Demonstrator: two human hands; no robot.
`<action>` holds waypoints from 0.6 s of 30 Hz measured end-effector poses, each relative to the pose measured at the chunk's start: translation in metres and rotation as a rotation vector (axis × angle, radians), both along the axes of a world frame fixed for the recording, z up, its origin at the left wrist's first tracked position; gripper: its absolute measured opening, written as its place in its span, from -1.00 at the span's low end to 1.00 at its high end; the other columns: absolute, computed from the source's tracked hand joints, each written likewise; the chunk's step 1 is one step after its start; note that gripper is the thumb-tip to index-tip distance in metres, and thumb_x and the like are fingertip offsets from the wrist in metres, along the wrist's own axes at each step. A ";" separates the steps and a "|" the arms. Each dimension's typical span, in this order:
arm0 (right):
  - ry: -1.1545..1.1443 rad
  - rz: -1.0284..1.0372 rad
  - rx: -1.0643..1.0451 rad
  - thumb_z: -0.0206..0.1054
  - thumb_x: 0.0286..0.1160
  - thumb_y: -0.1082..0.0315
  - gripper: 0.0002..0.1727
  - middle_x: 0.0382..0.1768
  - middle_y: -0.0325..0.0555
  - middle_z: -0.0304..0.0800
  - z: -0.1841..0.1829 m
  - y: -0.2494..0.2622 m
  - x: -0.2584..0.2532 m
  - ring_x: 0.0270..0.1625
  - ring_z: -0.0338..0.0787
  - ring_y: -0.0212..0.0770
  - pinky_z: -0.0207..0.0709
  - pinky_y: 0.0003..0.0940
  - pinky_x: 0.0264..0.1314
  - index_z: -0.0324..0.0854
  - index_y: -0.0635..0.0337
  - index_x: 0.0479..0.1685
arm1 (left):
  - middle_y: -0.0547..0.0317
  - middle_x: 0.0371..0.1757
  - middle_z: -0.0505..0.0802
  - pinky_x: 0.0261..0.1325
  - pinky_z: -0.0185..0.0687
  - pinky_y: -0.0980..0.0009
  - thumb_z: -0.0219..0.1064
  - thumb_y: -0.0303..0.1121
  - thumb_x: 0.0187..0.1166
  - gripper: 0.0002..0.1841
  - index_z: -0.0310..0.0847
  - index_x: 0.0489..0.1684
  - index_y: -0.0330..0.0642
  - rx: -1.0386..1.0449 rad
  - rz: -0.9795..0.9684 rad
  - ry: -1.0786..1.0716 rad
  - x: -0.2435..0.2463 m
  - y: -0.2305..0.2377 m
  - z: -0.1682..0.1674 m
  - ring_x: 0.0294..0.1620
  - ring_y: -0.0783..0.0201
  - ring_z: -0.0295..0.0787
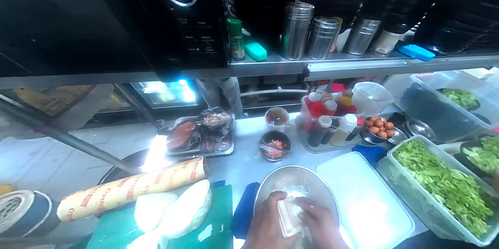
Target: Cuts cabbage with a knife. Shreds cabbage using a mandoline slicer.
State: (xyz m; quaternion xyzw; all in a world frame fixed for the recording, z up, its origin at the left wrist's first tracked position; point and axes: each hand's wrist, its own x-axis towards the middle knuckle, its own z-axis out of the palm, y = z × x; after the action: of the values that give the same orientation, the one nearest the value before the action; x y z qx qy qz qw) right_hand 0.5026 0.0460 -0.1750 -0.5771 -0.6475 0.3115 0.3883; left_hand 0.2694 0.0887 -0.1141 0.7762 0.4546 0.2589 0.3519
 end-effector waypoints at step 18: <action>-0.099 -0.024 -0.032 0.43 0.56 0.33 -0.66 0.35 -0.36 0.82 -0.007 0.002 0.008 0.42 0.74 -0.45 0.64 -0.30 0.56 0.82 -0.09 0.29 | 0.24 0.33 0.77 0.34 0.75 0.14 0.76 0.19 -0.11 0.12 0.29 0.63 0.03 0.010 -0.001 0.008 0.002 0.001 0.000 0.25 0.33 0.76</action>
State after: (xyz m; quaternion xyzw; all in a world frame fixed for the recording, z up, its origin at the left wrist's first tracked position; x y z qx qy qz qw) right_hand 0.5106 0.0479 -0.1821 -0.6056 -0.6538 0.2882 0.3504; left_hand 0.2712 0.0895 -0.1137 0.7793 0.4542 0.2576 0.3464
